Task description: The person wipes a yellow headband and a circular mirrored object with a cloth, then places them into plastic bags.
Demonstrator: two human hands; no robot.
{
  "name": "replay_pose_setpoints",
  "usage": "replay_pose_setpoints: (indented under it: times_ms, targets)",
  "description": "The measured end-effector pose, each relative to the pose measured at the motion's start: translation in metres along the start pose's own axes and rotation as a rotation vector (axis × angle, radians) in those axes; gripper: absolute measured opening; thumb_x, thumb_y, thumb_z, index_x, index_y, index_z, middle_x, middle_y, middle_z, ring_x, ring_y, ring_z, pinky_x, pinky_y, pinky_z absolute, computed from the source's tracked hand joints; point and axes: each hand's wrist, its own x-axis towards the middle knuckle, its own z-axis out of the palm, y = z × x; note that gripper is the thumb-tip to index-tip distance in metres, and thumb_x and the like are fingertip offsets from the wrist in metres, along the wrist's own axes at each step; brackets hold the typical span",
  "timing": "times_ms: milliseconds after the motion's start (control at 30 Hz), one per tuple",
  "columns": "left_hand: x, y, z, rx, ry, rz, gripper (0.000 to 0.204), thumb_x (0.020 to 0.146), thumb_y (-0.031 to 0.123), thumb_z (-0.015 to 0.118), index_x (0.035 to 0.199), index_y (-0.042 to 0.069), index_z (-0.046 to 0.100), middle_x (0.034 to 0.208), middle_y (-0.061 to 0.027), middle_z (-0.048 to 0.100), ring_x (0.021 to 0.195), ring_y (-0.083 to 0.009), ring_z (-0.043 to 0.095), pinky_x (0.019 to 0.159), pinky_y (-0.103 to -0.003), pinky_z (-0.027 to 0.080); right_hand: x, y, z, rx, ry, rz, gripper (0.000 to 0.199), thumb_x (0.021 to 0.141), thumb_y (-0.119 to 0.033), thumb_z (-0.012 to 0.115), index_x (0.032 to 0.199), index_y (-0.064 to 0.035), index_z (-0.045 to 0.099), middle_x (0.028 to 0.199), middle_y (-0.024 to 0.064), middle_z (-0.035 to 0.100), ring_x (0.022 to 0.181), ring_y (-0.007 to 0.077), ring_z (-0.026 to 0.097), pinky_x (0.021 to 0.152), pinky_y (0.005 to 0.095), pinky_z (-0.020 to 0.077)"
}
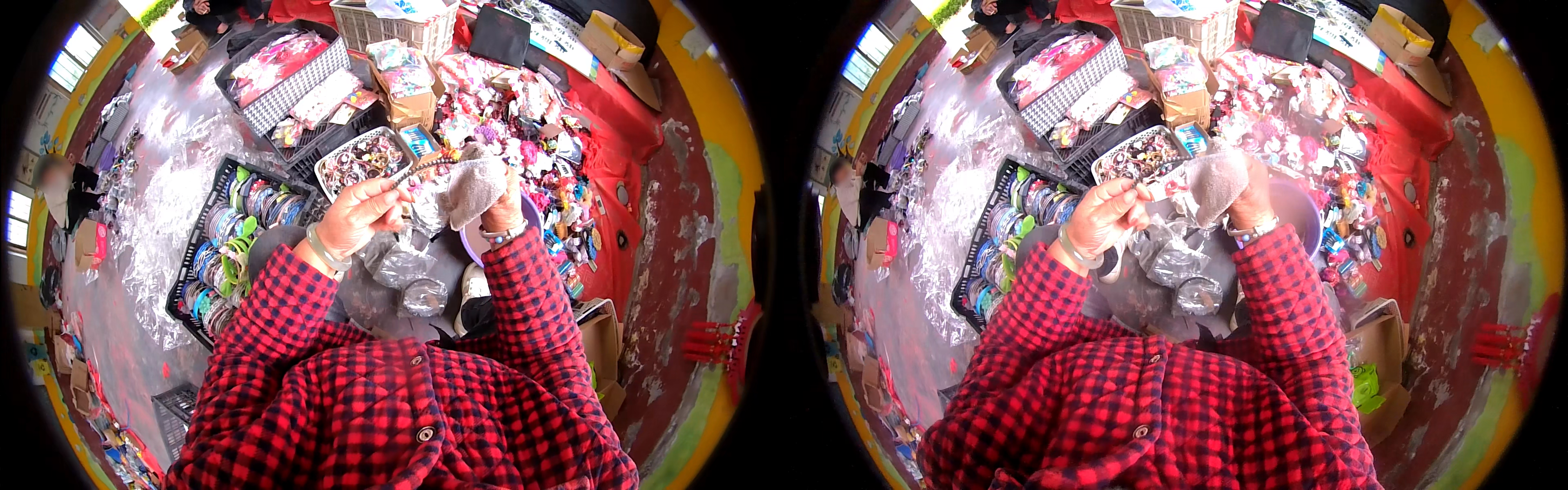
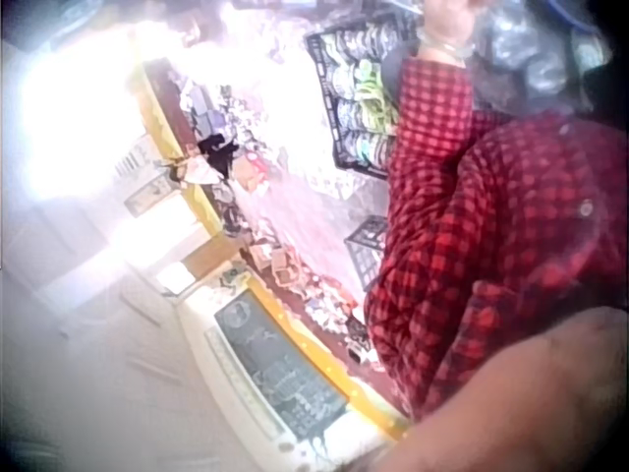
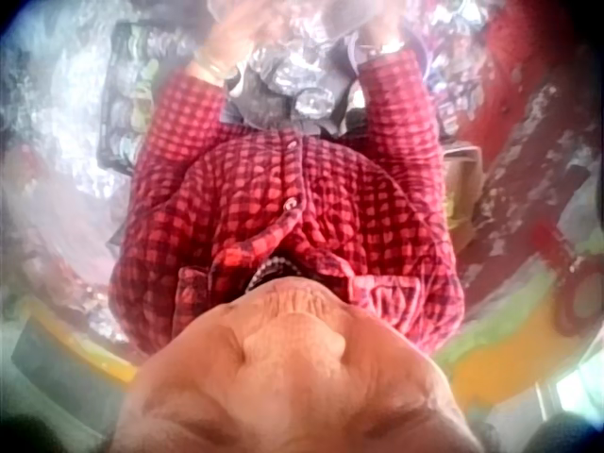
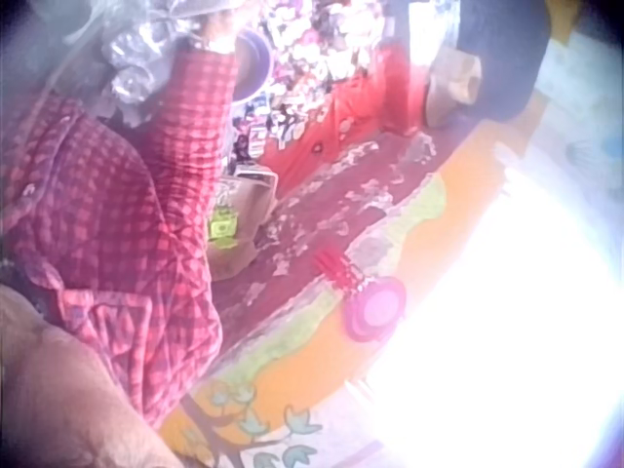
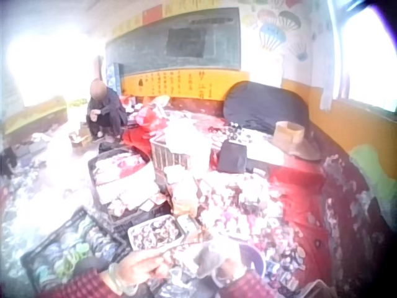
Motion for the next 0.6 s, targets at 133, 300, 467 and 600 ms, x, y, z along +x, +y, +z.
replay_pose_setpoints:
  times_ms: [133, 300, 467, 600]
  targets:
    - [0.001, 0.001, -0.011, 0.120, -0.017, 0.055, 0.022, 0.090, 0.015, 0.048, 0.099, -0.003, 0.056, 0.063, 0.0006, 0.045, 0.060, -0.0082, 0.045, 0.060, -0.022, 0.041, 0.005, 0.006, -0.015, -0.284, -0.138, -0.068, 0.033, 0.079, -0.035, 0.056, 0.086, -0.0027, 0.062, 0.074, 0.0061, 0.063, 0.065, 0.0145, 0.059, 0.057, 0.0268, 0.0447]
    - [-0.001, 0.003, -0.009, 0.655, -0.024, 0.102, 0.016, 0.088, 0.006, 0.047, 0.098, -0.002, 0.057, 0.067, -0.0010, 0.051, 0.060, -0.0077, 0.047, 0.056, -0.022, 0.040, 0.001, 0.004, -0.004, -0.178, -0.266, 0.220, 0.025, 0.080, -0.026, 0.056, 0.082, -0.0023, 0.062, 0.072, 0.0088, 0.062, 0.063, 0.0146, 0.057, 0.058, 0.0302, 0.0451]
    - [0.009, -0.028, -0.017, 0.800, -0.087, 0.252, 0.014, 0.083, -0.001, 0.047, 0.092, -0.001, 0.058, 0.077, -0.0078, 0.061, 0.066, -0.0153, 0.057, 0.062, -0.027, 0.046, -0.011, -0.010, 0.033, -0.896, -0.370, -0.098, 0.010, 0.061, -0.012, 0.066, 0.065, -0.0067, 0.058, 0.058, 0.0105, 0.058, 0.052, 0.0238, 0.059, 0.050, 0.0314, 0.0447]
    - [0.016, -0.047, -0.022, 0.697, -0.013, 0.354, 0.015, 0.085, 0.000, 0.046, 0.094, 0.000, 0.058, 0.080, -0.0073, 0.061, 0.071, -0.0149, 0.058, 0.063, -0.026, 0.046, -0.012, -0.021, 0.049, -1.252, -0.338, -0.237, 0.011, 0.065, -0.017, 0.065, 0.070, -0.0080, 0.061, 0.058, 0.0105, 0.058, 0.056, 0.0267, 0.059, 0.054, 0.0352, 0.0452]
